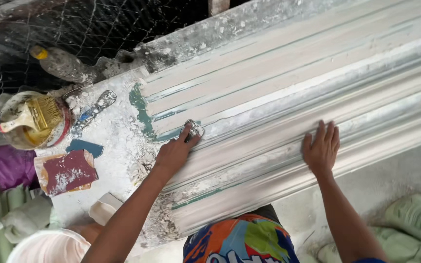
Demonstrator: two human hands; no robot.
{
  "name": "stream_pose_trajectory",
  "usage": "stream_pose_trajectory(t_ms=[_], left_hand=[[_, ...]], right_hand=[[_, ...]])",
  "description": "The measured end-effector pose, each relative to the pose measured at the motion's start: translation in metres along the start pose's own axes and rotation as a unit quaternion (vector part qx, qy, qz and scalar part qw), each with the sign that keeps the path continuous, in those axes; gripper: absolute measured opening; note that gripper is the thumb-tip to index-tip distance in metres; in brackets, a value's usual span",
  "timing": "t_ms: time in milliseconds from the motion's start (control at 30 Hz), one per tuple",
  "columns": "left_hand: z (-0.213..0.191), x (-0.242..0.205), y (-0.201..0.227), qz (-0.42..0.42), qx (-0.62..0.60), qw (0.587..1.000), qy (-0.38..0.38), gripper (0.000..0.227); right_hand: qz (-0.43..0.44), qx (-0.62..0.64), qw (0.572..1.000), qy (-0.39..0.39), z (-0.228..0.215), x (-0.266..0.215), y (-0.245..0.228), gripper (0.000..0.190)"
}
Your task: The person cleans and trims edges of gypsum molding strips on a work table using a small putty knife.
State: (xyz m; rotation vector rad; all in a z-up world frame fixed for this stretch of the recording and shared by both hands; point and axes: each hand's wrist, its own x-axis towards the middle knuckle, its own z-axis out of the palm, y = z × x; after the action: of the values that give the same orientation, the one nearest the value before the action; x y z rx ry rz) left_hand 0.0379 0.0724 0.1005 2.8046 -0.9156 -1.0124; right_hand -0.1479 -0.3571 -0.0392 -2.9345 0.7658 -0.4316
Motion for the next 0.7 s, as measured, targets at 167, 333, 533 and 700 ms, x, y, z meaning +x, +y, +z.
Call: stream_pose_trajectory(t_ms=[167,333,533,700], left_hand=[[-0.023,-0.016,-0.006,0.002,-0.003,0.999,-0.033,0.061],[-0.017,-0.002,-0.021,0.032,0.067,0.996,-0.045,0.070],[-0.021,0.084,0.035,0.177,0.042,0.983,0.028,0.055],[-0.053,0.023,-0.003,0.131,0.081,0.987,-0.039,0.057]], right_hand=[[0.042,0.032,0.998,-0.040,-0.013,0.001,-0.010,0.062],[0.041,0.023,0.998,-0.041,-0.015,0.008,-0.013,0.064],[-0.005,-0.033,0.999,0.020,-0.011,0.004,-0.006,0.064],[-0.001,-0.023,0.999,0.024,-0.017,0.009,-0.014,0.064]])
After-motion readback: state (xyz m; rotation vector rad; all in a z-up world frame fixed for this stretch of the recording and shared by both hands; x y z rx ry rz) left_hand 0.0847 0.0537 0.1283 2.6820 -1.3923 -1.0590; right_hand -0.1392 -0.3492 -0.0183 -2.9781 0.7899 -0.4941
